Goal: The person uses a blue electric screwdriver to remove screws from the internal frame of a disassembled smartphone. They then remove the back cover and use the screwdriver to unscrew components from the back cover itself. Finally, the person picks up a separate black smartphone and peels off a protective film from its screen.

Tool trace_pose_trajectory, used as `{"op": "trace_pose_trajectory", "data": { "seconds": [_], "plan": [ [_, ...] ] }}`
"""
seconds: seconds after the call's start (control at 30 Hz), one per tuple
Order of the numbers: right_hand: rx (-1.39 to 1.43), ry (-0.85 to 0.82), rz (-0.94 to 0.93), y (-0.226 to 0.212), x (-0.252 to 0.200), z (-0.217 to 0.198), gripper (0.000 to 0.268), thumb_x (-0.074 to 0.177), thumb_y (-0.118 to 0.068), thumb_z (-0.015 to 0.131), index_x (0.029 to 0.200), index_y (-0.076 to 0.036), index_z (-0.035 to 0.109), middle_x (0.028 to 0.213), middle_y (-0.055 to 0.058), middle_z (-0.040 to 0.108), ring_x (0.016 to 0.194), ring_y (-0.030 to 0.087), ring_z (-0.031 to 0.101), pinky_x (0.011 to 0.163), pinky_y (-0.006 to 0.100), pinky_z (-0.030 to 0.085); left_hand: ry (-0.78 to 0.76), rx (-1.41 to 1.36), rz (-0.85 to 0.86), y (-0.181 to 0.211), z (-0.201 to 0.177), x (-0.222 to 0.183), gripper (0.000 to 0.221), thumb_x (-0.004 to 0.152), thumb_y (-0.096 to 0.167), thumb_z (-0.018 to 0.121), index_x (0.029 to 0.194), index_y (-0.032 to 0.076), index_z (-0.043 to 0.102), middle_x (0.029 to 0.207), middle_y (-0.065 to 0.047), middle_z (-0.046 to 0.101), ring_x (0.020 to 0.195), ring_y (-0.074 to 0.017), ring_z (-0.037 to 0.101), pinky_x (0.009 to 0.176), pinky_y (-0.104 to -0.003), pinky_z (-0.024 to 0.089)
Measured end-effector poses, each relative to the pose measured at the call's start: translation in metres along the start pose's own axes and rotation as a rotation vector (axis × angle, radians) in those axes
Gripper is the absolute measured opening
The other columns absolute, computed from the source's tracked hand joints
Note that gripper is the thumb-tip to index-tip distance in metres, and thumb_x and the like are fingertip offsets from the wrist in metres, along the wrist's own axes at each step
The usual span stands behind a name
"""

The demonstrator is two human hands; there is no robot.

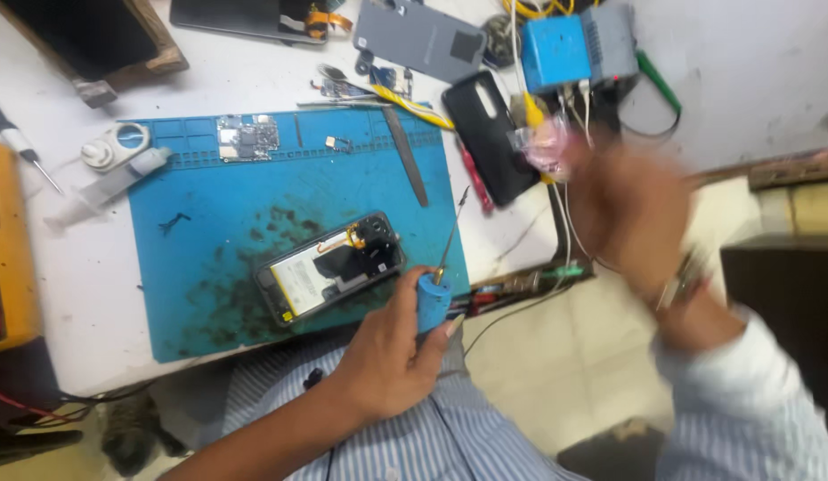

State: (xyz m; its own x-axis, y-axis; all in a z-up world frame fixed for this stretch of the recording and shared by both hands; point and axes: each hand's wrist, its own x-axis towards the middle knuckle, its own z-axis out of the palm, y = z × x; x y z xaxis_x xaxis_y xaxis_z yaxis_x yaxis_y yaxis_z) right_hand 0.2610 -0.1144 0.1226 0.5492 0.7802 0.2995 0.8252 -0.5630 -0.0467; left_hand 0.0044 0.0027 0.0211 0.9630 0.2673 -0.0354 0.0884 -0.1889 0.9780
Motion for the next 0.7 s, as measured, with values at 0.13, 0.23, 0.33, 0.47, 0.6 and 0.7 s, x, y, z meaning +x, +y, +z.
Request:
{"op": "trace_pose_trajectory", "data": {
  "seconds": [0.13, 0.23, 0.33, 0.47, 0.6, 0.7],
  "plan": [
    [0.116, -0.018, -0.215, -0.033, -0.025, 0.01, 0.022, 0.095, -0.024, 0.069, 0.113, -0.015, 0.076, 0.084, 0.009, 0.066, 0.078, 0.029, 0.064, 0.067, 0.043, 0.05, 0.001, -0.014, -0.135, 0.007, -0.002, 0.006, 0.065, 0.092, 0.02, 0.067, 0.144, 0.002, 0.032, 0.103, -0.024, 0.07, 0.068, -0.0407, 0.071, 0.064, -0.048, 0.055],
    [0.152, -0.094, -0.356, -0.044, -0.055, 0.005, 0.024, 0.096, -0.025, 0.069, 0.116, -0.014, 0.075, 0.088, 0.01, 0.068, 0.081, 0.029, 0.064, 0.07, 0.043, 0.05, -0.047, 0.054, -0.136, 0.002, -0.002, 0.006, 0.064, 0.095, 0.022, 0.067, 0.146, 0.004, 0.033, 0.085, -0.024, 0.07, 0.071, -0.0412, 0.069, 0.066, -0.05, 0.051],
    [0.114, -0.057, -0.359, -0.03, -0.038, 0.01, 0.026, 0.097, -0.027, 0.069, 0.119, -0.014, 0.075, 0.091, 0.011, 0.069, 0.085, 0.03, 0.065, 0.073, 0.043, 0.051, 0.103, 0.05, 0.156, 0.005, -0.001, 0.003, 0.064, 0.096, 0.016, 0.063, 0.148, -0.002, 0.028, 0.105, -0.028, 0.068, 0.084, -0.0465, 0.067, 0.071, -0.051, 0.053],
    [0.12, -0.068, 0.291, 0.015, -0.004, 0.027, 0.029, 0.099, -0.029, 0.068, 0.123, -0.013, 0.075, 0.096, 0.012, 0.071, 0.089, 0.03, 0.067, 0.077, 0.042, 0.052, -0.02, -0.011, -0.062, 0.004, 0.007, 0.0, 0.061, 0.095, 0.02, 0.064, 0.144, 0.001, 0.033, 0.097, -0.024, 0.07, 0.076, -0.0422, 0.071, 0.069, -0.05, 0.055],
    [0.443, -0.04, 0.105, -0.012, -0.009, 0.064, 0.039, 0.099, -0.031, 0.072, 0.13, -0.008, 0.071, 0.111, 0.013, 0.071, 0.102, 0.027, 0.065, 0.087, 0.04, 0.053, 0.026, -0.019, 0.025, 0.006, -0.002, 0.006, 0.063, 0.096, 0.018, 0.064, 0.147, 0.001, 0.032, 0.099, -0.022, 0.071, 0.086, -0.0412, 0.073, 0.075, -0.046, 0.057],
    [1.272, -0.18, 0.107, -0.024, -0.03, 0.058, 0.051, 0.1, -0.042, 0.067, 0.136, -0.005, 0.066, 0.125, 0.012, 0.068, 0.112, 0.019, 0.065, 0.101, 0.035, 0.053, 0.021, 0.031, 0.255, 0.002, -0.001, 0.004, 0.065, 0.097, 0.016, 0.066, 0.149, 0.0, 0.031, 0.104, -0.022, 0.071, 0.091, -0.0419, 0.072, 0.079, -0.045, 0.056]
  ]
}}
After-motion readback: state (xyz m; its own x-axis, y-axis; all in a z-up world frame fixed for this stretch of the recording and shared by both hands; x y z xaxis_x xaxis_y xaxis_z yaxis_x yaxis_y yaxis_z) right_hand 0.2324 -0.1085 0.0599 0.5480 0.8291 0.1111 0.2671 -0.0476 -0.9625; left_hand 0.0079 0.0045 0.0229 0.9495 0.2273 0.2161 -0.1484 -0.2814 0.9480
